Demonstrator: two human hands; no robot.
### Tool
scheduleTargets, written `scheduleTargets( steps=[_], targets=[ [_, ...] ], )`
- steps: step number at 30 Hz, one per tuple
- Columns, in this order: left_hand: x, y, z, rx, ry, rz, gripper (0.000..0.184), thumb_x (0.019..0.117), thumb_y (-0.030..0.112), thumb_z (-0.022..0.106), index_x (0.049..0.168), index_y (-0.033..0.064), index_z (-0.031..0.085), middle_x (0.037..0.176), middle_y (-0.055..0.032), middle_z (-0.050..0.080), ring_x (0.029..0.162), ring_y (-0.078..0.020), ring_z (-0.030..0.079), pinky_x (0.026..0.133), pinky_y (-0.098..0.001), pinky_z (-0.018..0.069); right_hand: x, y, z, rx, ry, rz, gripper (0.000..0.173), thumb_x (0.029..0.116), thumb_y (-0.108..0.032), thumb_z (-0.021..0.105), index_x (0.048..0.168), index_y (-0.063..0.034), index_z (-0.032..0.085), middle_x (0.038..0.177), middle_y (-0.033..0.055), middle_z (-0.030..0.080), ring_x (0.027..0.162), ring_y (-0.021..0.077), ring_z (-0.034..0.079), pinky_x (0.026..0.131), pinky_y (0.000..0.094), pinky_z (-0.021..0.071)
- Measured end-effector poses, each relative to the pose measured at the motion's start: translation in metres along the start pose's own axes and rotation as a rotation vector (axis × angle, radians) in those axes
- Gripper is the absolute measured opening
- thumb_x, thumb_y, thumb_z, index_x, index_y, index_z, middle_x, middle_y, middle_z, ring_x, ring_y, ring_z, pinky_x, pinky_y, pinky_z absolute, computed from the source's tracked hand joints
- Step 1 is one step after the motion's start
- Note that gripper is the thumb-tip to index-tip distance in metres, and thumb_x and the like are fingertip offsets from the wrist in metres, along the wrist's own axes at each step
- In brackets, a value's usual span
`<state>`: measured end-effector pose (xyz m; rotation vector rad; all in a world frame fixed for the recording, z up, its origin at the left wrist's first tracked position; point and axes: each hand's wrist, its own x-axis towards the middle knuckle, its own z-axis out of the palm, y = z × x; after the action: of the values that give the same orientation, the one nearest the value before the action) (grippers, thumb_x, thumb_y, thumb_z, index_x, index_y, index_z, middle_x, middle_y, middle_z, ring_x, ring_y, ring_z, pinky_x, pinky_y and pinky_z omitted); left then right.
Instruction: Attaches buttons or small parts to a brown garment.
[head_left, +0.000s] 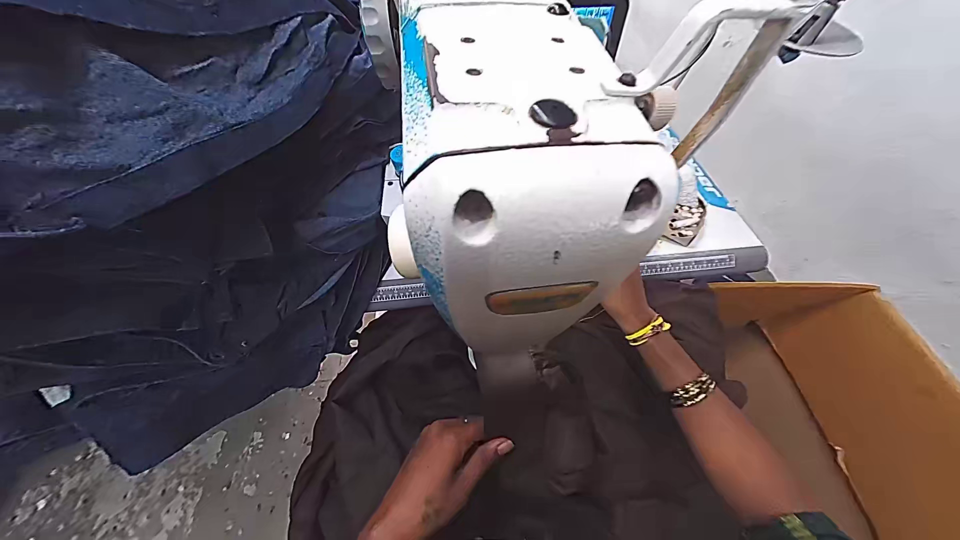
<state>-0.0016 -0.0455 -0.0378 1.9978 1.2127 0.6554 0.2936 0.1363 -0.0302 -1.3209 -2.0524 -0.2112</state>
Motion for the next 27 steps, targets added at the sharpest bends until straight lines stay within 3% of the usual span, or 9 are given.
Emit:
scheduleTargets(
  steps=[3,6,9,13,17,20,22,25,27],
  targets=[
    [0.011,0.012,-0.008,-0.284,0.073,-0.078,0.042,0.1002,0.045,0.059,0.095,0.0061,0.073,0.070,0.0024,0.067,0.060,-0.0029,0.062,0.060,-0.0224,0.0547,0.002,0.009,-0.008,0.136,-0.009,0.128,0.017,0.0928,-0.013,0.072,0.094,0.0038,0.072,0.093,0.0222,0.068,0.090,0.0404,0.067,0.079,0.0554,0.0530],
    [0.027,0.029,-0.015,-0.592,0.093,-0.316,0.031,0.1038,0.036,0.055,0.088,0.0124,0.066,0.056,0.0076,0.058,0.042,-0.0024,0.055,0.042,-0.0202,0.0489,0.013,0.012,-0.013,0.047,-0.039,0.193,0.018,0.0935,-0.014,0.073,0.093,0.0043,0.070,0.089,0.0243,0.068,0.088,0.0439,0.068,0.076,0.0597,0.0519],
    [0.021,0.031,-0.010,-0.539,0.139,-0.230,0.032,0.1052,0.031,0.056,0.086,0.0085,0.069,0.053,0.0052,0.058,0.040,-0.0029,0.054,0.039,-0.0207,0.0483,0.021,-0.005,-0.027,0.090,-0.064,0.181,0.017,0.0966,-0.013,0.068,0.097,0.0029,0.072,0.091,0.0230,0.068,0.086,0.0413,0.069,0.075,0.0579,0.0526],
    [-0.014,0.019,-0.003,-0.332,0.089,-0.014,0.040,0.1053,0.034,0.054,0.081,0.0050,0.069,0.057,0.0012,0.062,0.047,-0.0012,0.058,0.048,-0.0186,0.0506,-0.001,-0.080,-0.049,0.173,-0.019,-0.248,0.024,0.0980,-0.020,0.063,0.089,-0.0005,0.073,0.082,0.0167,0.072,0.076,0.0303,0.073,0.065,0.0438,0.0584],
    [-0.011,0.008,-0.003,-0.308,0.075,-0.009,0.042,0.1055,0.033,0.053,0.077,0.0048,0.066,0.056,0.0018,0.062,0.048,-0.0006,0.059,0.049,-0.0171,0.0519,-0.004,-0.119,-0.032,0.088,0.089,-0.597,0.025,0.0966,-0.010,0.058,0.076,-0.0076,0.071,0.063,0.0066,0.065,0.062,0.0221,0.064,0.058,0.0332,0.0493],
    [-0.003,0.010,-0.007,-0.354,0.111,-0.047,0.039,0.1054,0.032,0.054,0.080,0.0052,0.067,0.058,0.0034,0.063,0.048,-0.0008,0.060,0.049,-0.0180,0.0531,-0.001,-0.115,-0.032,0.169,0.085,-0.449,0.020,0.0894,-0.012,0.064,0.070,-0.0064,0.069,0.066,0.0089,0.067,0.066,0.0209,0.067,0.060,0.0322,0.0519],
    [0.000,0.012,-0.010,-0.469,0.120,-0.104,0.036,0.1063,0.030,0.053,0.083,0.0062,0.067,0.058,0.0053,0.063,0.047,-0.0011,0.061,0.047,-0.0189,0.0539,-0.010,-0.106,-0.038,0.400,0.005,-0.200,0.021,0.0928,-0.021,0.068,0.083,-0.0033,0.066,0.075,0.0064,0.066,0.072,0.0097,0.064,0.068,0.0215,0.0523],
    [0.012,0.019,-0.016,-0.673,0.070,-0.227,0.034,0.1085,0.024,0.047,0.082,0.0093,0.064,0.057,0.0065,0.063,0.046,-0.0027,0.061,0.046,-0.0208,0.0543,-0.018,-0.093,-0.049,0.634,-0.364,0.171,0.035,0.0978,-0.044,0.064,0.098,-0.0095,0.069,0.079,-0.0099,0.065,0.071,-0.0093,0.058,0.066,0.0117,0.0474],
    [0.021,0.023,-0.023,-0.793,0.020,-0.278,0.034,0.1091,0.023,0.045,0.081,0.0118,0.062,0.057,0.0062,0.063,0.046,-0.0039,0.061,0.047,-0.0214,0.0548,-0.022,-0.089,-0.047,0.790,-0.602,0.277,0.030,0.0995,-0.042,0.062,0.099,-0.0121,0.067,0.074,-0.0161,0.056,0.064,-0.0121,0.048,0.061,0.0101,0.0405]
  ],
)
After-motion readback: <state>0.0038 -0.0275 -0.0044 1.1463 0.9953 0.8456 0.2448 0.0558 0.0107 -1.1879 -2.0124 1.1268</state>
